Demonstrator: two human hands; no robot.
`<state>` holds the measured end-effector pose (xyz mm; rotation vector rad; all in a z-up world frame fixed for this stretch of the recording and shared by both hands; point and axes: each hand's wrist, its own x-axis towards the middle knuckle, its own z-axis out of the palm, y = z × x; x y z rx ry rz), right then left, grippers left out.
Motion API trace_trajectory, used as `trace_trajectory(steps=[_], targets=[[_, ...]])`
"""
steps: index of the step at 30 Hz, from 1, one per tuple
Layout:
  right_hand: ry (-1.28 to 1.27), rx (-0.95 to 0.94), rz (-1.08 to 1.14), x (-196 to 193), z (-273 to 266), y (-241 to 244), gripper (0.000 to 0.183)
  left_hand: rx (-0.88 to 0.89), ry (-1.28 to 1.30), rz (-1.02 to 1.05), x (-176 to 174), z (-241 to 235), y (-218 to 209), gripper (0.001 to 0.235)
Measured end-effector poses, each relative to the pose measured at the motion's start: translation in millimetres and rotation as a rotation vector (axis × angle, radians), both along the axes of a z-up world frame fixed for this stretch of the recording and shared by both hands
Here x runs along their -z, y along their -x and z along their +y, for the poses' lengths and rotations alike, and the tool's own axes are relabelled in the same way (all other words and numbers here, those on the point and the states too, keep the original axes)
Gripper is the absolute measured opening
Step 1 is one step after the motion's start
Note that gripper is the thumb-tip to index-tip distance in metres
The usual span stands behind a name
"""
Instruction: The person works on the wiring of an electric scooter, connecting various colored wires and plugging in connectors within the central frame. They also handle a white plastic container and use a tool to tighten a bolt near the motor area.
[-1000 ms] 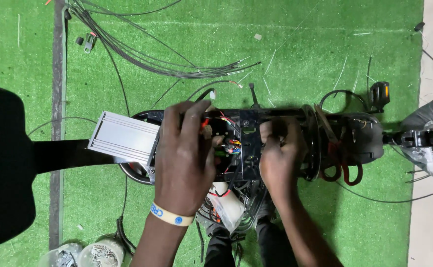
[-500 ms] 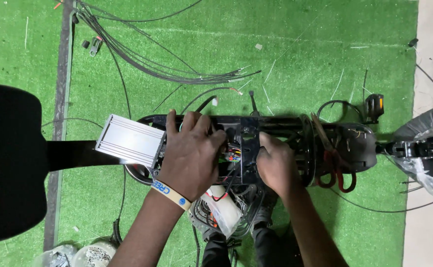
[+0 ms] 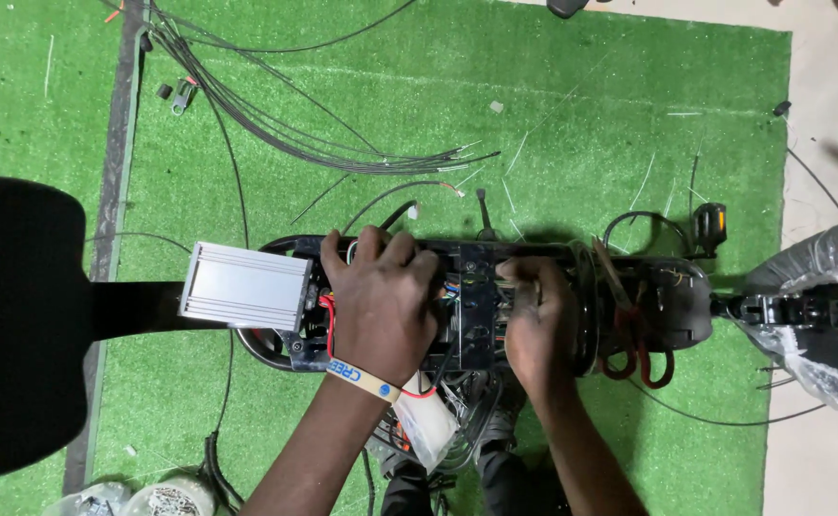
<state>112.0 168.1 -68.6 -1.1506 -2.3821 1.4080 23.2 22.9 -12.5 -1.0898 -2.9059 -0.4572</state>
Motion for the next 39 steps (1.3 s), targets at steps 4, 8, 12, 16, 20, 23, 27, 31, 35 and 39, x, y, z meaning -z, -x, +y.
trace_trajectory(steps=[4, 8, 12, 16, 20, 23, 27, 31, 35, 39], targets=[[0.010, 0.090, 0.089, 8, -1, -2, 0.022, -0.030, -0.025, 0.012, -3, -1, 0, 0.026], [-0.048, -0.072, 0.362, -17, -14, -12, 0.020, 0.011, -0.106, -0.046, -3, -4, 8, 0.031], [-0.193, -0.362, 0.371, -41, -29, -44, 0.036, 0.114, -0.324, -0.090, -29, -8, 10, 0.019], [-0.183, -0.357, 0.369, -72, -36, -82, 0.029, 0.131, -0.314, 0.039, -58, -4, -22, 0.023], [-0.266, -0.145, 0.216, -52, -34, -111, 0.020, 0.093, -0.355, -0.200, -52, -9, -66, 0.006], [0.080, -0.031, -0.108, -9, -27, -119, 0.022, 0.057, -0.206, -0.238, -36, -16, -79, 0.008], [0.438, -0.079, -0.507, 32, -25, -103, 0.073, -0.012, -0.103, -0.188, -21, -21, -80, 0.020], [0.354, -0.191, -0.554, 73, -34, -89, 0.081, -0.002, -0.123, -0.203, -11, -21, -75, 0.021], [0.273, -0.135, -0.161, 70, -42, -84, 0.041, -0.013, -0.142, -0.260, -15, -21, -78, 0.012], [0.167, 0.320, -0.286, 77, -40, -85, 0.056, -0.089, -0.218, -0.310, -19, -20, -70, 0.038]])
